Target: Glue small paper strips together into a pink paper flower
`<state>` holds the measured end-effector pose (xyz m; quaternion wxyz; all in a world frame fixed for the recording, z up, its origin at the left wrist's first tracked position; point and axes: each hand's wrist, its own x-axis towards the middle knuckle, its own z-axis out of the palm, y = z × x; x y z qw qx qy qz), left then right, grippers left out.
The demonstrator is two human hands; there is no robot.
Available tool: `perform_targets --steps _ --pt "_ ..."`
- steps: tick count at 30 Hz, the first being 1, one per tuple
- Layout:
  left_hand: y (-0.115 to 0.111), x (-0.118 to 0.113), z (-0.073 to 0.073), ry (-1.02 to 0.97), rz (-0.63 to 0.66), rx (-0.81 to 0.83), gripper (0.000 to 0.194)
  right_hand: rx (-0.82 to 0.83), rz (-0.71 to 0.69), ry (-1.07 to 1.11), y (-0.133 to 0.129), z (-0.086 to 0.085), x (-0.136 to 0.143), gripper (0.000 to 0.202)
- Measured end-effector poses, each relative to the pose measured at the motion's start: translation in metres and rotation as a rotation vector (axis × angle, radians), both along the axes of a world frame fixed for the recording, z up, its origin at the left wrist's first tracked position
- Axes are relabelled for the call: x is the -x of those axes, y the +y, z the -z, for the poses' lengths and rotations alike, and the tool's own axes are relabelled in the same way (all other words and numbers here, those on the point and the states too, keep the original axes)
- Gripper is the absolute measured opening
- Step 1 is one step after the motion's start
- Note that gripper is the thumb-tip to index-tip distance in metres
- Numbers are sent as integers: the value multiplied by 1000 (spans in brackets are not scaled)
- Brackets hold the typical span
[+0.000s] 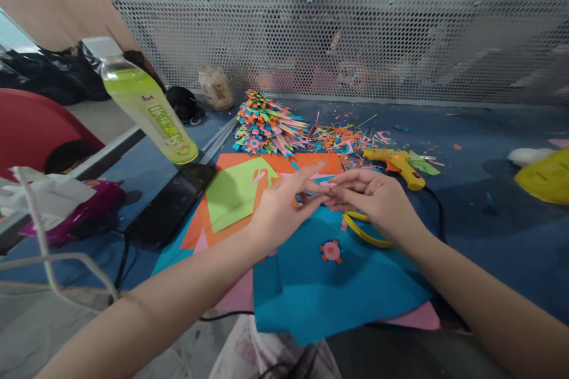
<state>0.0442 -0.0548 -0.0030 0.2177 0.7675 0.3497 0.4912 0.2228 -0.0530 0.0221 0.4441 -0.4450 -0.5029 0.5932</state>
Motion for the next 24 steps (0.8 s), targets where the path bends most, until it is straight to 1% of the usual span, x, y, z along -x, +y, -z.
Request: perform_targets --steps 2,4,6,8,11,14,16,20,22,24 --pt "0 1 0 54 -10 -58 46 35 -28 4 0 1 -1 28" --pt "0 3 0 87 -3 -111 47 53 -88 19 1 2 -2 28" --pt "1 4 0 94 5 -162 49 65 -138 51 2 3 -4 27" --pt "2 4 1 89 -1 -178 53 88 -158 83 2 3 -4 26" --pt "1 2 0 45 -6 -87 56 126 -158 100 3 2 -3 24" --pt "1 0 -2 -88 -6 68 54 97 -99 83 5 3 -4 16" --pt "1 0 -4 -202 5 161 50 36 -31 54 8 4 -5 13" --pt "4 1 -7 -365 40 297 46 -168 76 -100 12 5 -10 20" --pt "5 2 -9 -388 33 341 44 -271 94 -201 10 3 -11 21" --pt "5 2 -10 -369 9 352 41 -301 59 -238 6 0 -9 23"
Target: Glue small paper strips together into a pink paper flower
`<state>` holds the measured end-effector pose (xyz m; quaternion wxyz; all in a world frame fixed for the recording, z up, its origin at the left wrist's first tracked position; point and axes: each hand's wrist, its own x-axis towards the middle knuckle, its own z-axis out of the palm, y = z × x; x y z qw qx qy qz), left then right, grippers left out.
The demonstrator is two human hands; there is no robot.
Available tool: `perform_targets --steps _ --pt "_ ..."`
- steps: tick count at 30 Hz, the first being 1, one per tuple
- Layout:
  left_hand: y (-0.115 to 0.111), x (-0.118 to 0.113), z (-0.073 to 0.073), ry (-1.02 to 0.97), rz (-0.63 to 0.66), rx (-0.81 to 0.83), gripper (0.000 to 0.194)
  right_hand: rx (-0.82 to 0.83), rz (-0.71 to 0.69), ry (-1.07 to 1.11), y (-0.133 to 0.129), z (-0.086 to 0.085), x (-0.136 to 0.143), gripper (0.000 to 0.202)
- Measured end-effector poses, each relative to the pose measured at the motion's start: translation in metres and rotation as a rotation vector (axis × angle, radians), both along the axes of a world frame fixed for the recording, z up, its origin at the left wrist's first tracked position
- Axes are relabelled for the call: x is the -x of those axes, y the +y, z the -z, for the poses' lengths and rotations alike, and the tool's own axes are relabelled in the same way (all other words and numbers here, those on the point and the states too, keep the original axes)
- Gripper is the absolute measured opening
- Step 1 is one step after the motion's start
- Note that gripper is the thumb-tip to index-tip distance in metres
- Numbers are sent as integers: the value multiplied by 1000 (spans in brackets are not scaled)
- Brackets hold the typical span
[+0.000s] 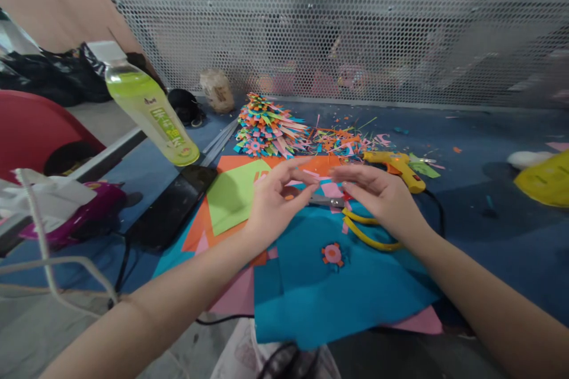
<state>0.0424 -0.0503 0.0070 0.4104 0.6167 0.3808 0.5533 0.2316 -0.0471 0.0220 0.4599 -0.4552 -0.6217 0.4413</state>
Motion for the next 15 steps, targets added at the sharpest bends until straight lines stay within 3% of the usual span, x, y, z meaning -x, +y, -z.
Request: perform_targets --steps 6,15 --pt "-1 -3 0 53 -5 -20 35 176 -198 32 -8 3 5 40" --pt "-1 -3 7 340 45 -232 33 240 -106 218 -3 7 6 25"
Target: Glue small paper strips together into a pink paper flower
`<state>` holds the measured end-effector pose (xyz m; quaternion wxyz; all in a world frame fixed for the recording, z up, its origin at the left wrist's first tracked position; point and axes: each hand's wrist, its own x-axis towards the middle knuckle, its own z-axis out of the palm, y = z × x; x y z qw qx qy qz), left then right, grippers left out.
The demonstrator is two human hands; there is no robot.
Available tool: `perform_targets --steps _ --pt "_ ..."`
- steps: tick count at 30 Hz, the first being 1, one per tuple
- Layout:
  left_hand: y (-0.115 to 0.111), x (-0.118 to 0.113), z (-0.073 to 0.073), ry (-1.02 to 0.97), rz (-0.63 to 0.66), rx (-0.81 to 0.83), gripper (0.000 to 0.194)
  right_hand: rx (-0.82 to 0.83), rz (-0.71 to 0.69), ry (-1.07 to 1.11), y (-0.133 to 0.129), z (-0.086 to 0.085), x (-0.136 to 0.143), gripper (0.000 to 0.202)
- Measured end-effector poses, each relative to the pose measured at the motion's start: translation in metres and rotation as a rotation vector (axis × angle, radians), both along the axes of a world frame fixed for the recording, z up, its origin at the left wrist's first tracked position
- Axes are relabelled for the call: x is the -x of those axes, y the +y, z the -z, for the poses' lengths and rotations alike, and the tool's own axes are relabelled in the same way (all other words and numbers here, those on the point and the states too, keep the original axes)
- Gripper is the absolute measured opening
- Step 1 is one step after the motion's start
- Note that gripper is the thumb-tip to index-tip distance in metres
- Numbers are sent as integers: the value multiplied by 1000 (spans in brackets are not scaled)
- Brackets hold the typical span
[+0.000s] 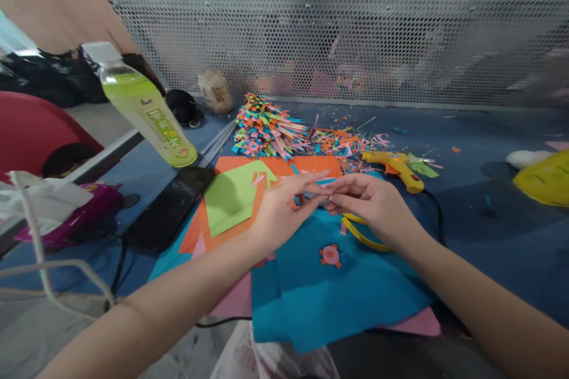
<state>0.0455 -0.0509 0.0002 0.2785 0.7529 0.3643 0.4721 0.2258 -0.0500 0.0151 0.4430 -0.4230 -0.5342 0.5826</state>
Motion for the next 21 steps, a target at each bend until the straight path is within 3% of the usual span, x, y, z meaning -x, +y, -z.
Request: perform_targets --steps 6,12,17,21 --pt "-1 0 0 133 -26 -281 39 60 11 -35 -1 1 -1 36" --pt "-2 2 0 117 -68 -290 24 133 -90 47 -3 0 -1 31" --pt "-2 2 -6 -96 -75 21 36 33 -48 -81 0 -6 -5 24" --pt "2 3 -10 -402 -79 362 44 -310 174 -373 5 -6 -11 16"
